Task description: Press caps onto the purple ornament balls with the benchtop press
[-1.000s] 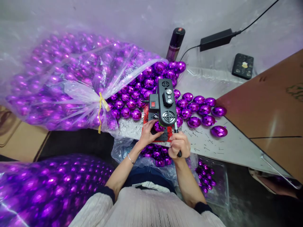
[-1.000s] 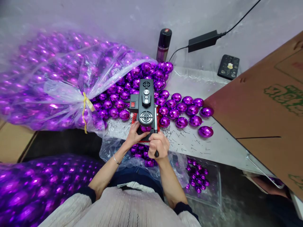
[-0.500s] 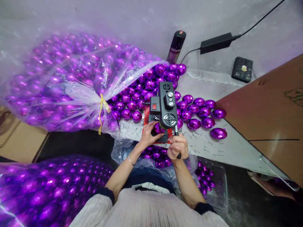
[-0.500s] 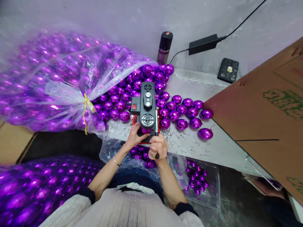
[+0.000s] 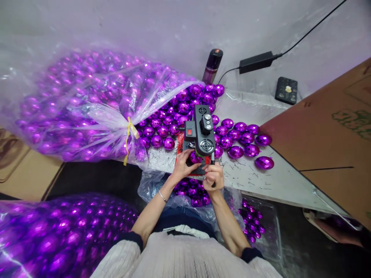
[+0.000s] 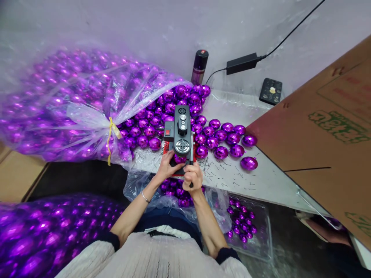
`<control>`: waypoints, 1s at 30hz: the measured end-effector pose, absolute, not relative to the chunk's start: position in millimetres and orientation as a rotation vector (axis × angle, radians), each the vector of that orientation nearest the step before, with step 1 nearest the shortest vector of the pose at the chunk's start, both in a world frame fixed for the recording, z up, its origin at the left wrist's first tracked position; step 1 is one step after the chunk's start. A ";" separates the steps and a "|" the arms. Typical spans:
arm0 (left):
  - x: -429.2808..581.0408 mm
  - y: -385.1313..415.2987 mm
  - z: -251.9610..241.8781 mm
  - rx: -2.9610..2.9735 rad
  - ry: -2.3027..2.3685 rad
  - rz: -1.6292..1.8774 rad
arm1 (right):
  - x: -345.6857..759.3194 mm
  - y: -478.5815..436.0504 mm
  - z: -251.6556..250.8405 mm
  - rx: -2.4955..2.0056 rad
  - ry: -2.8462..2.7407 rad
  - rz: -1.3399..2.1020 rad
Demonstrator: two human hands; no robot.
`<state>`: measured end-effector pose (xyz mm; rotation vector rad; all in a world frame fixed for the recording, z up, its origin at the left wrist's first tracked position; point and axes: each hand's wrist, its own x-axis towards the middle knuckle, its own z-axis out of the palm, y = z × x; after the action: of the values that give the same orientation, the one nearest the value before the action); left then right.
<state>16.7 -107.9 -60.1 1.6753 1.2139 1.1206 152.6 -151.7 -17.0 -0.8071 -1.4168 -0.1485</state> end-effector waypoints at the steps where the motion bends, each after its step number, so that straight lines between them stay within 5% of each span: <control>1: 16.8 -107.4 -61.0 1.688 1.218 1.115 | 152.9 -151.6 -15.4 -0.808 -1.422 -0.159; 10: 8.8 -118.9 -73.7 2.078 1.116 1.221 | 155.8 -159.5 54.4 -1.047 -1.379 -0.078; 16: -16.1 -168.2 -73.6 2.513 0.965 1.204 | 157.0 -163.4 50.4 -0.987 -1.416 -0.047; 24: -51.4 -99.3 -47.8 2.294 1.852 0.983 | 155.6 -162.5 46.2 -0.954 -1.416 -0.060; 30: -50.9 -58.6 -46.0 2.296 1.819 0.742 | 156.5 -163.2 48.3 -0.954 -1.441 -0.074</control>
<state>-50.9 -58.6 -46.0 2.2964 1.8186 0.7416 156.5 -163.2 48.3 -0.9542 -1.4406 -0.0741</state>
